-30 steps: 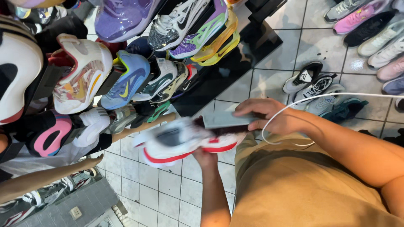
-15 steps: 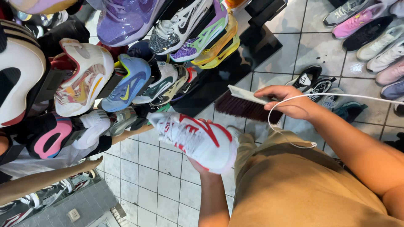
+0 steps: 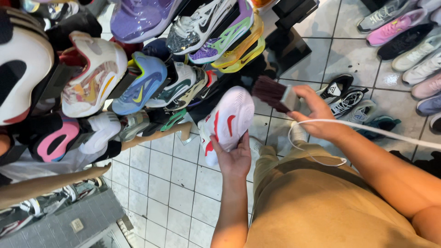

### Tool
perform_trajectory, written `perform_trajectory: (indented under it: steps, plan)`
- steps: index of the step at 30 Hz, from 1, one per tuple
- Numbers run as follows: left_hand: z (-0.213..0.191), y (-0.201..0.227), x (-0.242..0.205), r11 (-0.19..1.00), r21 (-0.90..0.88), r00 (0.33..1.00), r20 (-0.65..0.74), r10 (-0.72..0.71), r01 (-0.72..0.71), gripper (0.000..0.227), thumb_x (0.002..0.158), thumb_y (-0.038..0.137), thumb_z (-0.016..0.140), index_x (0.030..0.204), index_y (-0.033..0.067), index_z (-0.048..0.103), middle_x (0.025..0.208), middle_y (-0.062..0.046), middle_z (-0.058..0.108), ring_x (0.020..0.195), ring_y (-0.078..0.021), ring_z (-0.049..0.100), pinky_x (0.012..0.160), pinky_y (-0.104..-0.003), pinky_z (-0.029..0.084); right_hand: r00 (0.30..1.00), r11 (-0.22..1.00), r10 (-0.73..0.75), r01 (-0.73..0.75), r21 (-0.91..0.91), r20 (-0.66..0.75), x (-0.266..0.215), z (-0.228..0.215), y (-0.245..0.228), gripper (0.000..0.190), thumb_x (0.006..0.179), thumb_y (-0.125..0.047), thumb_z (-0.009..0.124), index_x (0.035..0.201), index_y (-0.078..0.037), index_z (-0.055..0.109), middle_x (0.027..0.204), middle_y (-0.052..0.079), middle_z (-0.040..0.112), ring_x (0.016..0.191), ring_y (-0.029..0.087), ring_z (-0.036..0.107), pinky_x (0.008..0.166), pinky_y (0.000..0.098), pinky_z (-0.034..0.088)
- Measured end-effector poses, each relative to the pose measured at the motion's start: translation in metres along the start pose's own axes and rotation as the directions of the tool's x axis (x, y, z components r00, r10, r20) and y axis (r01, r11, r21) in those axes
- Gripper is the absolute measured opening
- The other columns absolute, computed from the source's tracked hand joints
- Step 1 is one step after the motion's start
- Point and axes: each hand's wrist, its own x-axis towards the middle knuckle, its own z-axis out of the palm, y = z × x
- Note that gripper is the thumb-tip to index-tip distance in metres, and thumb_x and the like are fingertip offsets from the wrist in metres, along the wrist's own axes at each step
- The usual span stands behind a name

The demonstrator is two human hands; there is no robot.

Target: The person holds a shoe by hand and brushes its upper, sides, and sole with a brush, then places the shoe on a display rack and repeats the process with another shoe.

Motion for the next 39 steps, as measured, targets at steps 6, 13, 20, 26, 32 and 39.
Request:
perform_trajectory:
  steps: [6,13,20,26,32,39]
  plan:
    - [0.028,-0.015,-0.019,0.995,0.056,0.981,0.171,-0.094,0.086,0.100,0.078,0.071,0.074,0.133,-0.0075,0.046,0.124,-0.027,0.048,0.119,-0.0487,0.054,0.099,-0.062,0.054,0.770,0.822,-0.486,0.563,-0.083,0.415,-0.001,0.060,-0.072,0.030,0.102,-0.011,0.054,0.126,0.001,0.067,0.099,0.024,0.066,0.086,0.040,0.064,0.083,0.0480,0.053]
    - [-0.016,-0.015,0.009,0.994,0.095,0.994,-0.085,0.063,-0.055,0.085,0.067,0.071,0.082,0.118,0.0062,0.059,0.109,-0.013,0.061,0.103,-0.0321,0.061,0.089,-0.044,0.059,0.829,0.796,-0.448,0.540,-0.273,0.334,0.004,0.029,-0.026,0.031,0.083,-0.002,0.068,0.113,0.002,0.072,0.101,0.024,0.068,0.093,0.041,0.067,0.085,0.0503,0.053]
    - [-0.028,-0.013,0.015,1.000,0.027,0.993,-0.119,0.012,-0.009,0.091,0.072,0.063,0.085,0.129,0.0007,0.051,0.124,-0.017,0.052,0.121,-0.0318,0.055,0.109,-0.045,0.048,0.942,0.822,-0.334,0.269,-0.502,-0.042,0.025,-0.002,-0.026,0.033,0.088,-0.013,0.074,0.119,-0.003,0.073,0.111,0.014,0.068,0.095,0.037,0.065,0.089,0.0485,0.050]
    - [-0.046,-0.008,0.032,0.999,0.041,0.996,0.084,0.014,-0.017,0.050,0.082,0.060,0.073,0.098,0.0131,0.066,0.096,-0.008,0.062,0.096,-0.0271,0.062,0.104,-0.050,0.051,0.892,0.854,-0.374,0.438,-0.281,0.254,-0.039,0.083,-0.027,0.038,0.081,-0.011,0.074,0.118,-0.012,0.071,0.101,0.010,0.072,0.090,0.030,0.068,0.079,0.0407,0.054]
    - [-0.033,-0.003,0.024,0.997,0.063,0.998,0.042,0.037,-0.039,0.070,0.074,0.069,0.079,0.109,0.0101,0.066,0.108,-0.012,0.066,0.102,-0.0303,0.063,0.099,-0.046,0.054,0.870,0.970,-0.091,0.188,-0.156,0.484,0.012,0.040,-0.063,0.034,0.083,-0.016,0.076,0.116,-0.005,0.071,0.096,0.020,0.074,0.091,0.043,0.070,0.080,0.0513,0.056]
    - [0.008,-0.023,-0.006,0.990,0.027,0.990,-0.037,0.136,-0.135,0.064,0.079,0.055,0.084,0.112,0.0048,0.061,0.107,-0.010,0.061,0.099,-0.0240,0.059,0.097,-0.039,0.056,0.957,0.898,-0.284,0.242,-0.368,-0.065,0.014,0.020,-0.035,0.036,0.079,-0.018,0.088,0.113,-0.013,0.078,0.108,0.005,0.076,0.103,0.030,0.068,0.099,0.0421,0.052]
